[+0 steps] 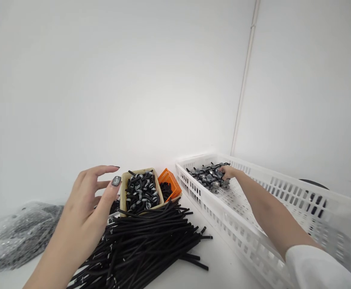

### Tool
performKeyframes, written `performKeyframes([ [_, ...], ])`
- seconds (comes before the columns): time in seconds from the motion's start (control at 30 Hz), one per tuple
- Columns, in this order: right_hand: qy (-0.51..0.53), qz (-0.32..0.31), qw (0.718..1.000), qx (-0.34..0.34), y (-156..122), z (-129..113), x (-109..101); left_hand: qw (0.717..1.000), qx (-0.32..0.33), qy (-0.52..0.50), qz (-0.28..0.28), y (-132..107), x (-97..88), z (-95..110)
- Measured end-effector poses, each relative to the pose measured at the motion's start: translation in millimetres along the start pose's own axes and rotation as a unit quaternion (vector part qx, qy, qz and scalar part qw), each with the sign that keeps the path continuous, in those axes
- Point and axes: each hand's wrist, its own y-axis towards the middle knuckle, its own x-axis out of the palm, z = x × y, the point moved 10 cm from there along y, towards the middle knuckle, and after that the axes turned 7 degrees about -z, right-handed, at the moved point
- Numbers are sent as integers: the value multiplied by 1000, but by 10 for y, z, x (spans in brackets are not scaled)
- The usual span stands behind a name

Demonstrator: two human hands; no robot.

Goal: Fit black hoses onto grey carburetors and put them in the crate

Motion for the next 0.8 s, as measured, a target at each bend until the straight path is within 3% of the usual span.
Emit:
performKeyframes([
  [0.27, 9, -49, 999, 9, 15, -11, 23, 1000, 4, 13, -11, 12, 41, 9],
  [0.53, 56, -53, 997, 24, -70, -8, 28, 999, 30, 23, -18, 5, 118, 77],
  [0.8, 37, -48, 998, 26, -112, -101, -10, 997, 59, 30, -24, -15, 177, 162],
])
